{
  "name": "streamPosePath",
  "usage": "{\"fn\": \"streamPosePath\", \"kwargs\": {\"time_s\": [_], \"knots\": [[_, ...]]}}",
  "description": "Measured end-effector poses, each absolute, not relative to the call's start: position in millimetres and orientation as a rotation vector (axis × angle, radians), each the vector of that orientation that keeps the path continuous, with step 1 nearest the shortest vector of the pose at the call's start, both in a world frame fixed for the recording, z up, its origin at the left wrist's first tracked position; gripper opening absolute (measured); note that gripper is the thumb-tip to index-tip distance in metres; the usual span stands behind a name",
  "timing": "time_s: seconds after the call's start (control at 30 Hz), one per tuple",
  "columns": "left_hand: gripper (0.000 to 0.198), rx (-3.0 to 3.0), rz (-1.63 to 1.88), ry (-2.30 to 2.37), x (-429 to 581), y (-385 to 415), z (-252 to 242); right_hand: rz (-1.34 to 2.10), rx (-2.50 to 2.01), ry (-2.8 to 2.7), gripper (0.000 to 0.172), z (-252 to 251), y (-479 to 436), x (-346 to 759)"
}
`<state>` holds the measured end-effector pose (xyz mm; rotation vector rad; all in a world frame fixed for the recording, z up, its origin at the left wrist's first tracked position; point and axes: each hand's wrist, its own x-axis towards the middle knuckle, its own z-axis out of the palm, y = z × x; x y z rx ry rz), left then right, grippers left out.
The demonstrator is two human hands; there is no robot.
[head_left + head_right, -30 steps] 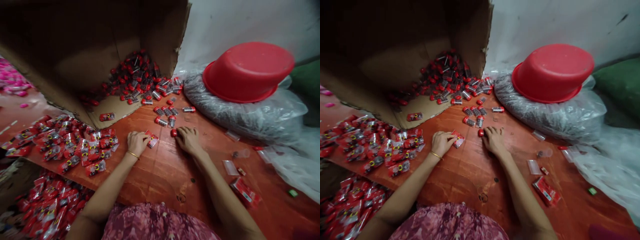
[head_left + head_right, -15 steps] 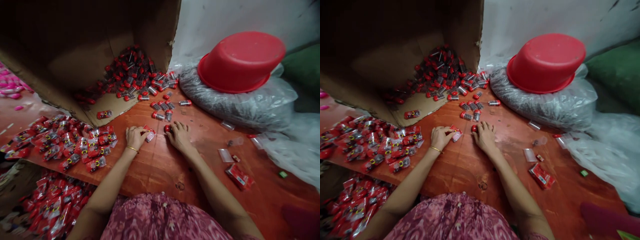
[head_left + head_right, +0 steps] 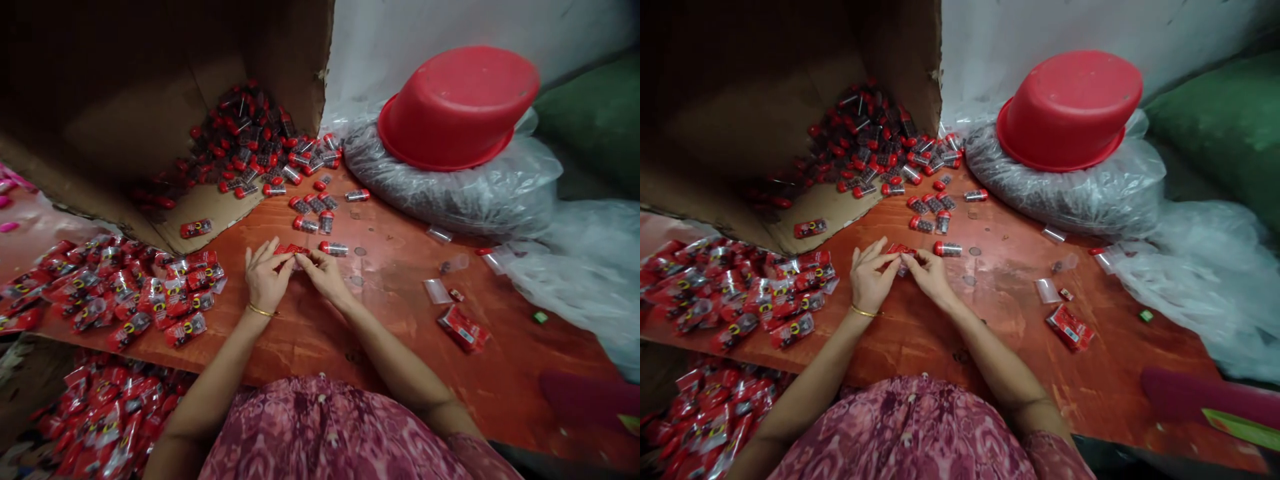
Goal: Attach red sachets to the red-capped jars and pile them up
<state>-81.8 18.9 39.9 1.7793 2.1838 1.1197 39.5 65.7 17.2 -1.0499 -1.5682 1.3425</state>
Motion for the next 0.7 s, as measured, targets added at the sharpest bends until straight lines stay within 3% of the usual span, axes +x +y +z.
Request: {"fn": "streamPosePath", "kwargs": {"time_s": [0.1,0.23,0.53,0.63,0.7], "knots": [[0.028,1.455,1.274,2.072,-75.0,10.7,46.6,1.269,-1.043,-1.470,0.039,17.5,60.3,38.8],[0.044,0.811,1.177,1.587,-63.5,-2.4,43.4,1.082,-1.118,-1.517,0.041,19.9,47.3,46.8],[0.041,0.299,1.433,1.307,-51.4,-3.9,44.7,1.135,-1.149,-1.663,0.038,10.9,28.6,49.2],[0.043,0.259,1.443,1.318,-58.6,0.4,46.6,0.859,-1.194,-2.012,0.041,14.8,54.1,70.1],[0.042,0.226,1.430,1.322,-62.6,3.0,46.4,0.509,-1.321,-2.242,0.032,17.0,78.9,88.6]]}}
